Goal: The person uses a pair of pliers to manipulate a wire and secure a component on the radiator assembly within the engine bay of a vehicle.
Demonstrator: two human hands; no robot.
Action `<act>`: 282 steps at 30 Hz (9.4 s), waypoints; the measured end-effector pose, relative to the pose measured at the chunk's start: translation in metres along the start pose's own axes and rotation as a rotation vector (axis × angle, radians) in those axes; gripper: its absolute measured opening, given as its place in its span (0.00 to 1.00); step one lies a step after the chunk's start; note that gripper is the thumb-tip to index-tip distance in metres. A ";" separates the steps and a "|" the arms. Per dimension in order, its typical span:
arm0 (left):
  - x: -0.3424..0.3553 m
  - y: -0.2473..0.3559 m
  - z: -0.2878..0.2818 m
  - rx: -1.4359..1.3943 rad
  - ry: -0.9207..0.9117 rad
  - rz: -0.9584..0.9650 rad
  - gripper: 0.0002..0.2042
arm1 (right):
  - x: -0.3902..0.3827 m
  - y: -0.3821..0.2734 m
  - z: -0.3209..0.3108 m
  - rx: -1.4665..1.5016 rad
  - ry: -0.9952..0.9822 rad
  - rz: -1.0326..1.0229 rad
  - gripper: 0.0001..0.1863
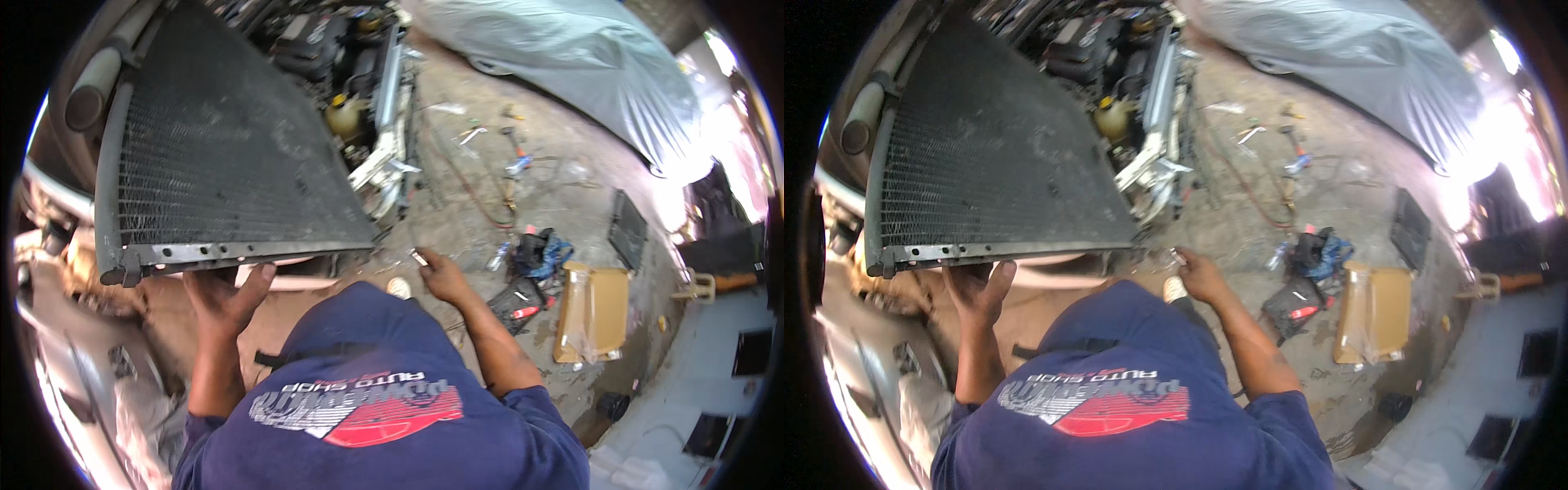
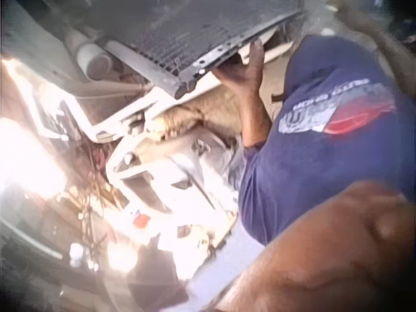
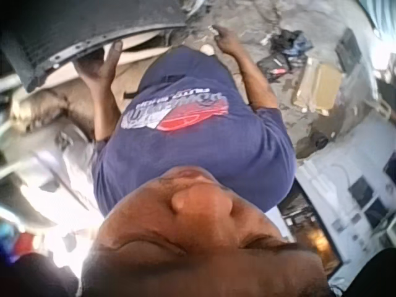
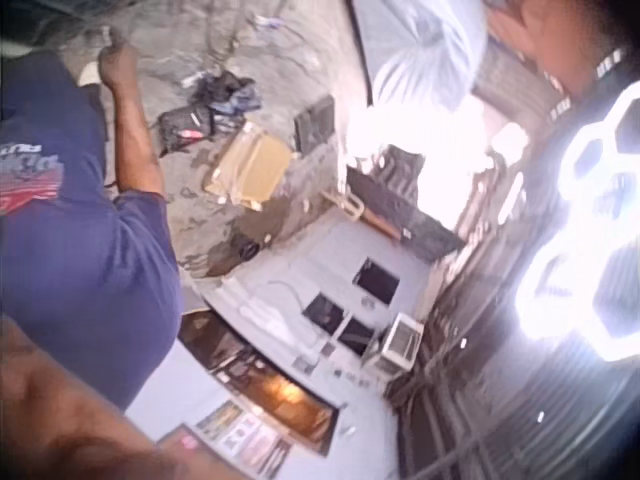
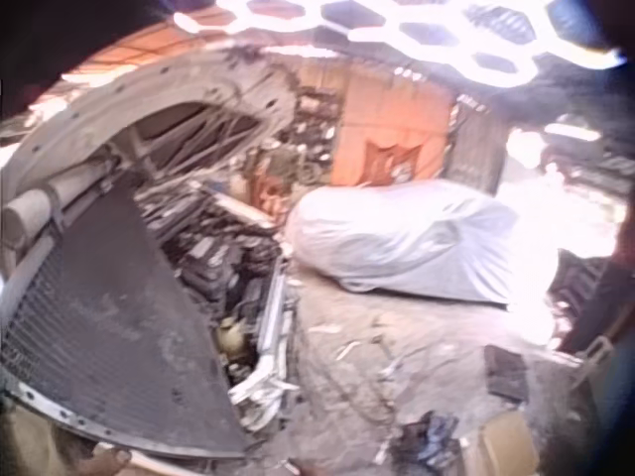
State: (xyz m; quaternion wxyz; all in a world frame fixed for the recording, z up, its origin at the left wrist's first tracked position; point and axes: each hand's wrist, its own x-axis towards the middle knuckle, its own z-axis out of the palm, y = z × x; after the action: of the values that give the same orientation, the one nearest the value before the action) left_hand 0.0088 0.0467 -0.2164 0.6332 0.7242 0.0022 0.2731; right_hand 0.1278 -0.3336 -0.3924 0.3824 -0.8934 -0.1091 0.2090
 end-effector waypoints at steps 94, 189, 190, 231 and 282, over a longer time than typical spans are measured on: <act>0.064 0.075 0.062 0.399 0.265 0.091 0.33 | 0.046 -0.011 -0.001 0.094 -0.211 0.007 0.29; 0.060 0.089 0.051 0.435 0.073 0.130 0.26 | 0.063 -0.063 0.042 0.864 0.081 0.360 0.07; 0.059 0.090 0.051 0.437 0.068 0.127 0.27 | 0.064 -0.061 0.043 0.855 0.075 0.355 0.07; 0.051 0.022 0.073 1.080 0.407 0.649 0.14 | 0.137 -0.052 -0.044 -0.240 -0.392 -0.472 0.25; 0.026 0.039 0.071 0.256 0.510 0.185 0.28 | 0.055 -0.009 -0.098 -0.080 -0.004 -0.476 0.12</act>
State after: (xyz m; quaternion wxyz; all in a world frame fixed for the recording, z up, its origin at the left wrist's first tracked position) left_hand 0.0458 -0.0165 -0.1735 0.4882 0.7032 0.1294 0.5003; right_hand 0.2208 -0.3707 -0.3409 0.3848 -0.8566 -0.3257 0.1101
